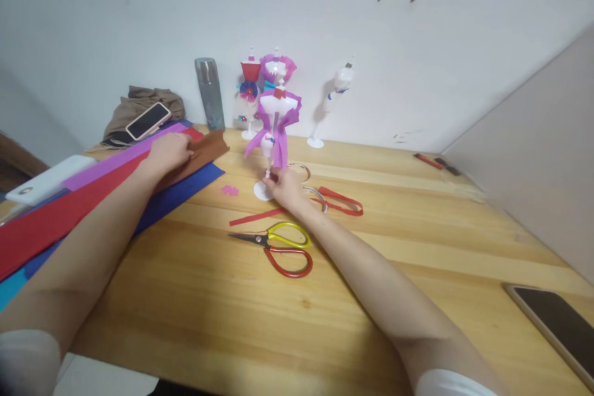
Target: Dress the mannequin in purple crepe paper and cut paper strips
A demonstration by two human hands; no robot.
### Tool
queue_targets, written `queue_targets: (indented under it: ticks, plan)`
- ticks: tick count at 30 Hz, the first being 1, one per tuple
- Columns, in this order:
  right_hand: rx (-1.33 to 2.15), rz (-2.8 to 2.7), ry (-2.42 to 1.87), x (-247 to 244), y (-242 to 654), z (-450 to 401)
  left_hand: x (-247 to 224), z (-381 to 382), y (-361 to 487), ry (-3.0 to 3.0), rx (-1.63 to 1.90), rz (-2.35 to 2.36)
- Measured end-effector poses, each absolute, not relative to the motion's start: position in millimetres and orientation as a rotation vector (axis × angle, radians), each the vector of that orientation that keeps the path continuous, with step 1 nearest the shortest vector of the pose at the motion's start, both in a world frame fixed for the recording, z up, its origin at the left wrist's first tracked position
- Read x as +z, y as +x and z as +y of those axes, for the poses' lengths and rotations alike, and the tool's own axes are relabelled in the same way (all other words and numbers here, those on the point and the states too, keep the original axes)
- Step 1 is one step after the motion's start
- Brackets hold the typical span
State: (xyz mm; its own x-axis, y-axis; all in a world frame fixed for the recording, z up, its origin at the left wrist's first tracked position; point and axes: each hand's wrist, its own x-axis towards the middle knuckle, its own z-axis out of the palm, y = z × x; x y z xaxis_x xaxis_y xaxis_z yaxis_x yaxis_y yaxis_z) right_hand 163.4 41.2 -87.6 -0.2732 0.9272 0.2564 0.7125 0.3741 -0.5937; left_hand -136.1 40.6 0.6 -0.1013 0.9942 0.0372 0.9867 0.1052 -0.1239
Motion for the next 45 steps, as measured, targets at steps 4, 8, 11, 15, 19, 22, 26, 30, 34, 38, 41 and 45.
queue_targets:
  ticks: [4, 8, 11, 15, 19, 22, 26, 30, 34, 38, 41, 45]
  plan:
    - [0.501, -2.091, -1.381, -88, 165, 42, 12, 34, -149, -1.827, -0.059, -2.259]
    - [0.471, -2.096, -1.371, -89, 165, 42, 1, 41, -152, -1.864, -0.124, -2.271]
    - [0.470, -2.107, -1.372, -89, 165, 42, -18, 56, -149, -2.058, -0.160, -2.354]
    - [0.477, -2.099, -1.367, -89, 165, 43, -31, 71, -154, -2.042, -0.296, -2.381]
    - [0.492, -2.091, -1.343, -89, 165, 43, -33, 68, -179, -1.804, -0.307, -2.424]
    - [0.496, -2.091, -1.347, -89, 165, 43, -38, 62, -196, -1.598, -0.139, -2.539]
    - [0.500, -2.091, -1.349, -90, 165, 43, -39, 56, -200, -1.556, -0.072, -2.561]
    - [0.511, -2.099, -1.347, -90, 165, 43, -21, 50, -182, -1.584, -0.087, -2.441]
    - [0.505, -2.104, -1.330, -91, 166, 44, -4, 44, -155, -1.717, -0.116, -2.105]
    - [0.501, -2.112, -1.310, -94, 167, 45, -5, 42, -132, -1.894, 0.044, -2.120]
    - [0.497, -2.112, -1.316, -94, 167, 45, -9, 39, -122, -1.978, 0.176, -2.217]
    - [0.488, -2.122, -1.326, -93, 167, 45, -9, 36, -116, -2.151, 0.402, -2.259]
